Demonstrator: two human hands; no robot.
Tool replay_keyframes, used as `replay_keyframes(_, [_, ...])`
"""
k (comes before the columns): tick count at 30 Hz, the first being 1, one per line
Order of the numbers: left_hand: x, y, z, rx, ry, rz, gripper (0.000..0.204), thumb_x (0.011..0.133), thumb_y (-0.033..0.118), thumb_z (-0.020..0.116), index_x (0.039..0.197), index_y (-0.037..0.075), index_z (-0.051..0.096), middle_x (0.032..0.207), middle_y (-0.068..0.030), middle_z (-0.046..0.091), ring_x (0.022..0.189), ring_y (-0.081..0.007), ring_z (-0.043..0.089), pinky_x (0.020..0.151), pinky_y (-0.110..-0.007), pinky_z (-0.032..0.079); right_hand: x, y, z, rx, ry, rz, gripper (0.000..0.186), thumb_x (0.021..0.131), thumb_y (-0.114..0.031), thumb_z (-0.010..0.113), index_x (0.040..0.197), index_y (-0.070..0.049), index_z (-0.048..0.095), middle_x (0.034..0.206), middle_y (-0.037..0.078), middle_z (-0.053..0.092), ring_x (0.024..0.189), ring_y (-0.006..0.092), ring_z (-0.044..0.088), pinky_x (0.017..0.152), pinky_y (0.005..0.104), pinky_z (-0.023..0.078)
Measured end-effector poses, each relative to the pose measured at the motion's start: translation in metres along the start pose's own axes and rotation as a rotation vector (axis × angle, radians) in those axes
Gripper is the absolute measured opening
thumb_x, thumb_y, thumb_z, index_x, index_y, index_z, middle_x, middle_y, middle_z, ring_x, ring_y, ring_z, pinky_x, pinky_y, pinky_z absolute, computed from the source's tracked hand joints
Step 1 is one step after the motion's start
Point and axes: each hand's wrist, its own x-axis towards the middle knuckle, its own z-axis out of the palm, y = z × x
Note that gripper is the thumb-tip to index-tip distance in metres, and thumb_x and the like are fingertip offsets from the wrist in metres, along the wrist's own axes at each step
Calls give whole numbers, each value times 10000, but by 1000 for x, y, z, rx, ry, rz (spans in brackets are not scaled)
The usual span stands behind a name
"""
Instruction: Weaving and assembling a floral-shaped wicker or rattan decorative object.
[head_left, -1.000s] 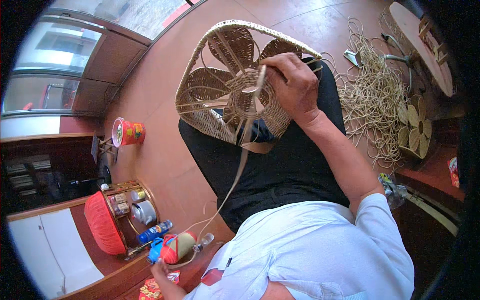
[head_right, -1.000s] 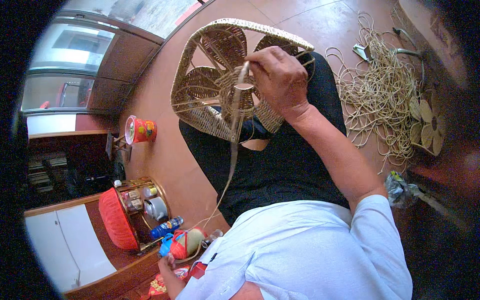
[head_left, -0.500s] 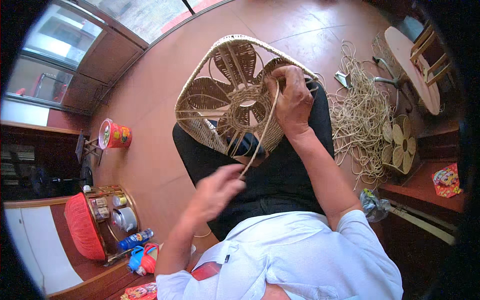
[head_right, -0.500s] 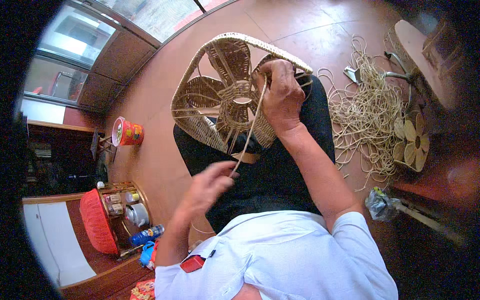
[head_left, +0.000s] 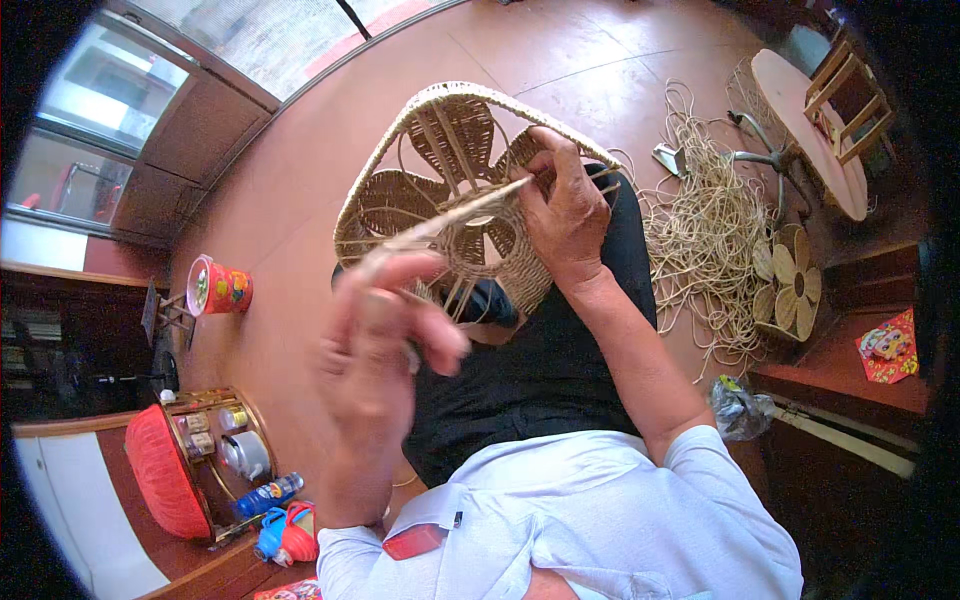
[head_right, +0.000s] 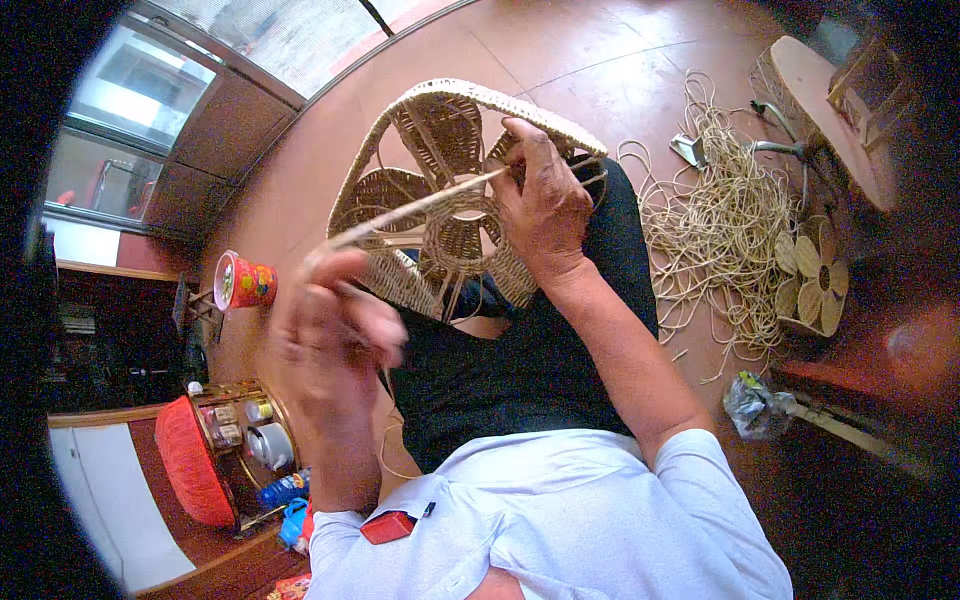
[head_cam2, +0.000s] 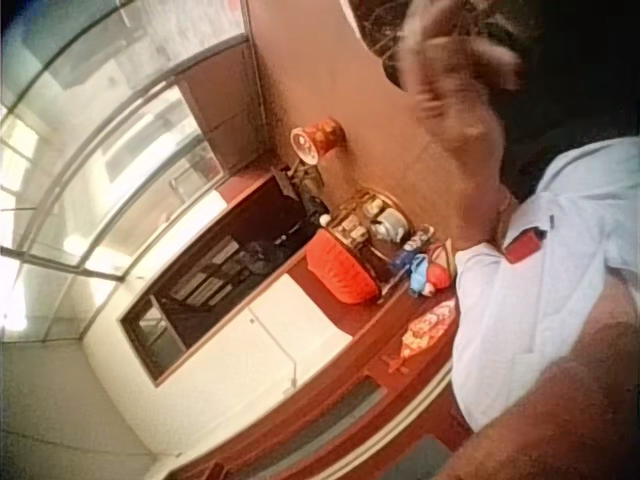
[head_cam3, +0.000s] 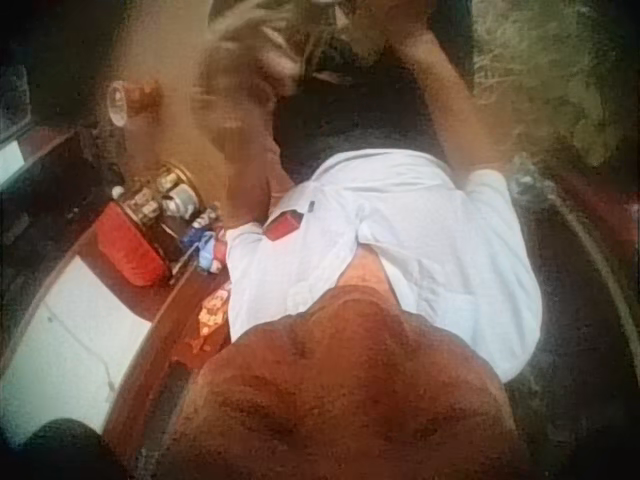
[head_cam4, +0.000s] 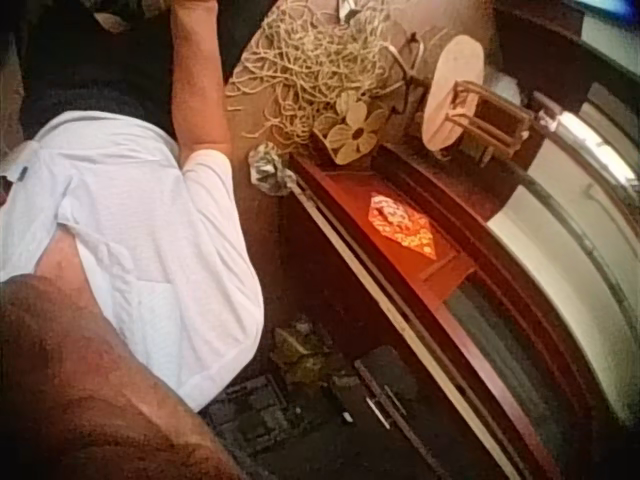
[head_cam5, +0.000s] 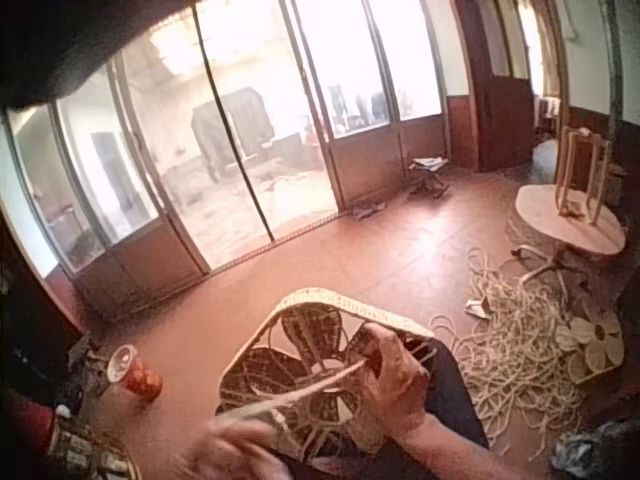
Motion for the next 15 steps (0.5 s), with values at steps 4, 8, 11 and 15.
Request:
replay_keyframes(4, [24, 8, -22, -50, 133, 121, 494, 1190, 373, 519, 1395, -58, 646, 757, -47, 698, 575, -98, 582, 575, -254, 487, 0, 1, 0, 4, 14, -24, 514, 918, -98, 810, 1395, -148, 626, 984, 59, 722, 907, 301, 755, 776, 440, 597])
replay_keyframes(8, [29, 17, -19, -108, 158, 181, 508, 1191, 373, 516, 1432, -62, 620, 722, -25, 670, 530, -101, 527, 596, -313, 504, -1, 1, 3, -25, 13, -14, 520, 919, -106, 813, 1398, -148, 614, 978, 64, 711, 901, 299, 753, 774, 438, 596])
replay_keyframes(11, [31, 24, -20, -231, 112, 229, 506, 1212, 349, 461, 1494, -54, 579, 756, -17, 659, 535, -96, 501, 611, -323, 507, -2, 3, 4, -41, 57, -36, 523, 925, -123, 818, 1400, -149, 601, 979, 67, 707, 900, 301, 752, 772, 439, 594])
replay_keyframes(15, [40, 32, -23, -358, 72, 241, 512, 1224, 350, 418, 1502, -57, 557, 794, -38, 695, 550, -96, 537, 655, -302, 542, -2, 3, 4, -56, 63, -12, 520, 926, -154, 834, 1388, -156, 595, 983, 61, 705, 900, 287, 752, 769, 436, 592])
